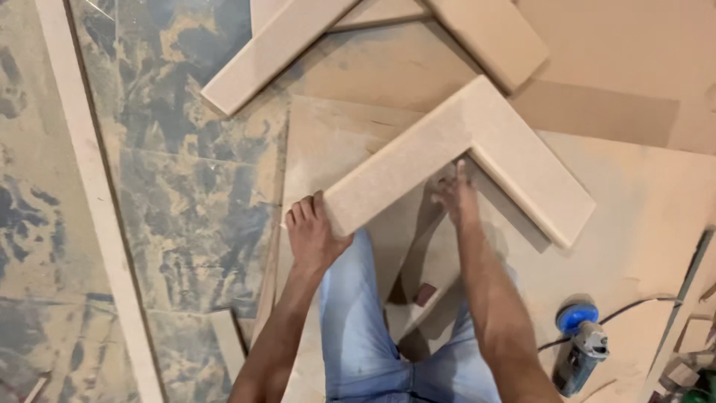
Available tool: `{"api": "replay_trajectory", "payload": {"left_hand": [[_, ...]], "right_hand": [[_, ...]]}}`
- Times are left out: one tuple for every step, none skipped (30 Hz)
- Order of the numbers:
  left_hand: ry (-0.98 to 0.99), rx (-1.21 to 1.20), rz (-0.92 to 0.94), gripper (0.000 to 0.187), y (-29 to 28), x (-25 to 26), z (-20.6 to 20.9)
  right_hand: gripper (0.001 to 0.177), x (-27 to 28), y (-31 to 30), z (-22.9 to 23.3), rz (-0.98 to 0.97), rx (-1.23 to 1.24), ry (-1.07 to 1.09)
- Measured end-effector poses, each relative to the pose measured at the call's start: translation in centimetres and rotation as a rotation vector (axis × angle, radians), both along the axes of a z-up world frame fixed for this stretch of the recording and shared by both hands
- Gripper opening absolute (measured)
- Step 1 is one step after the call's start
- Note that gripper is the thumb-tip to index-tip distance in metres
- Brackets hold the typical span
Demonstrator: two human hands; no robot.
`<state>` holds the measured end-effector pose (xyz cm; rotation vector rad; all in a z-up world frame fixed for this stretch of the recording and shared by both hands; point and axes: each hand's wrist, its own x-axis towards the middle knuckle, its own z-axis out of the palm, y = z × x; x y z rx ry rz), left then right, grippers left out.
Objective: The person sands the edges and surfaces of wooden L-shaped components by hand using sandpaper, then fits the components together on the floor.
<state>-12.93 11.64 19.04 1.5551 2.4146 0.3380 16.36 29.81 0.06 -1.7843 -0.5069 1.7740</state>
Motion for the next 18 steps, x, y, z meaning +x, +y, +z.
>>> {"api": "replay_trajectory", "payload": {"left_hand": [[-0.024,-0.023,-0.01,0.099,0.9,-1.0,0.0],[-0.044,-0.04,-0.01,0.1,1.7,-2.0,-0.1],[-0.053,-0.095,-0.004,0.102,2.3,-3.0,-0.3],[-0.067,-0.144,-0.006,0.104,3.3,-3.6,-0.6],[-0.082,-0.192,-0.007,0.107,4.0,-4.2,-0.9],[-0.083,-0.211,0.0,0.11,5.0,-4.8,-1.6],[-0.084,-0.231,0.007,0.112,5.7,-5.1,-2.6],[-0.092,-0.257,0.008,0.115,6.1,-5.3,-3.7],[-0.078,-0.277,0.006,0.115,6.8,-5.6,-5.1],[-0.069,-0.306,0.002,0.115,7.0,-5.8,-6.6],[-0.06,-0.335,-0.003,0.115,7.2,-5.9,-8.1],[-0.044,-0.354,-0.006,0.117,7.6,-6.1,-9.4],[-0.029,-0.373,-0.009,0.119,7.7,-6.3,-10.4],[-0.017,-0.392,-0.012,0.121,8.1,-6.3,-11.2],[-0.063,-0.418,0.013,0.118,8.5,-6.4,-11.9],[-0.106,-0.448,0.041,0.115,8.8,-6.5,-12.2],[-0.149,-0.478,0.068,0.112,9.4,-6.8,-12.5],[-0.189,-0.435,0.083,0.103,10.3,-7.2,-12.9]], "right_hand": [[0.097,-1.1,1.6,0.6,-0.029,0.026,-0.069],[0.092,-2.0,2.8,0.9,0.038,-0.049,-0.147],[0.087,-2.2,4.1,1.5,0.107,-0.123,-0.225],[0.083,-1.9,5.7,2.2,0.169,-0.192,-0.307],[0.078,-1.6,6.7,2.6,0.22,-0.221,-0.295],[0.073,-2.0,8.3,2.7,0.281,-0.237,-0.278],[0.07,-2.8,10.0,2.6,0.342,-0.252,-0.26],[0.06,-3.4,11.2,2.9,0.459,-0.187,-0.351],[0.051,-3.9,12.7,3.6,0.576,-0.12,-0.441],[0.041,-4.3,13.7,4.5,0.693,-0.061,-0.531],[0.04,-5.1,14.5,5.4,0.805,0.037,-0.649],[0.039,-6.0,15.5,6.5,0.909,0.143,-0.767],[0.039,-7.0,16.6,7.4,1.013,0.251,-0.884],[0.034,-7.9,17.6,8.0,0.952,0.416,-0.811],[0.028,-8.6,18.7,8.3,0.887,0.578,-0.733],[0.022,-9.1,19.8,8.1,0.82,0.733,-0.646],[0.021,-9.6,21.4,7.4,0.784,0.794,-0.667],[0.02,-10.3,23.7,6.0,0.748,0.862,-0.686]]}}
